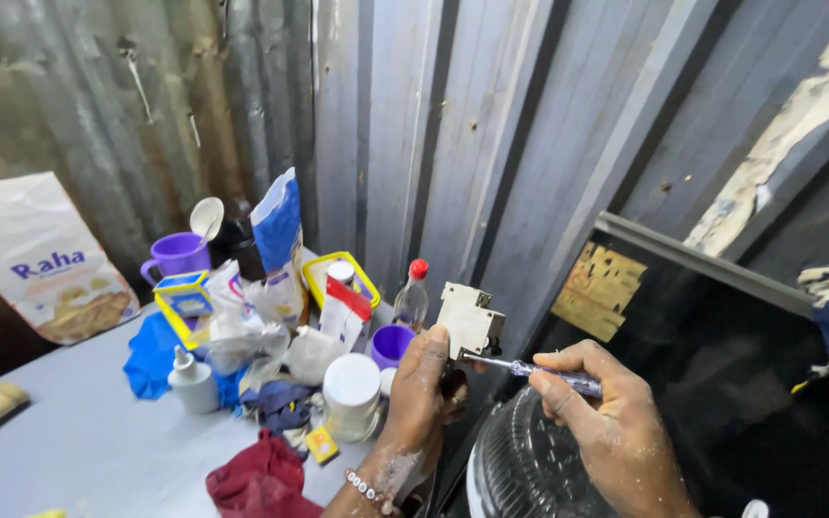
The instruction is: The person is repairing a small electrical component using a screwdriver, following a brief moment of kneading dough.
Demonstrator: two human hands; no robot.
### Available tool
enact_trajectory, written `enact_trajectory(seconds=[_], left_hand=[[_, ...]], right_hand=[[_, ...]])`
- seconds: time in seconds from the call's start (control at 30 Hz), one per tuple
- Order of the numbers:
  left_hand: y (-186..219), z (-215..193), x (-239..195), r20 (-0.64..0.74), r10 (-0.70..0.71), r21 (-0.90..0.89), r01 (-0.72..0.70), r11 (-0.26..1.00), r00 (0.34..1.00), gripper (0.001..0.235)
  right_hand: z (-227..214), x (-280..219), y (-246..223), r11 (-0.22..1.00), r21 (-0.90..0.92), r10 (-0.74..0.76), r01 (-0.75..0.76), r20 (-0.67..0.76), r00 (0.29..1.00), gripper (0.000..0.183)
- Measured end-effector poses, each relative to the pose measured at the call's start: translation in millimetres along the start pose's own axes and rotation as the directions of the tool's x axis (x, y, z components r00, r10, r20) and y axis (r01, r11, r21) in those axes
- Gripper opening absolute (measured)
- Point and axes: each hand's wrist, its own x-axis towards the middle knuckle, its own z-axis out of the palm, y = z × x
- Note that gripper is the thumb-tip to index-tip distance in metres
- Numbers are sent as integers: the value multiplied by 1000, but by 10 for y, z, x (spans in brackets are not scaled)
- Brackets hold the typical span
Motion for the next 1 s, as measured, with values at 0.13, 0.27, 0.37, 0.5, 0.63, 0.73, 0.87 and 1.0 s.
enact_trajectory(seconds=[0.13,0.27,0.37,0.5,0.63,0.73,0.87,1.0], left_hand=[[-65,-300,-217,-104,-9,-28,7,1000,994,37],[-37,-571,-556,-133,-35,21,38,999,990,32],[22,-668,-675,-128,-53,-7,53,999,990,36],[-87,-917,-804,-84,-6,-105,-3,994,996,40],[-35,-1004,-957,-75,-56,-146,45,988,996,38],[-67,-1112,-1045,-13,-33,-184,30,982,999,52],[-47,-1230,-1147,22,-126,-190,128,973,992,68],[93,-1275,-1247,16,-194,-326,189,926,981,58]], right_hand=[[166,-225,150,987,-135,-77,85,64,995,15],[339,-471,160,865,-16,-487,502,215,846,7],[475,-558,181,941,-24,-329,339,182,927,22],[655,-745,21,921,-342,214,-187,41,976,67],[752,-883,153,956,-289,-51,49,1,999,23],[839,-983,152,907,-107,-403,408,65,913,11],[961,-1204,98,940,-7,-341,341,22,940,22],[998,-1510,-485,786,-571,202,-235,-123,972,54]])
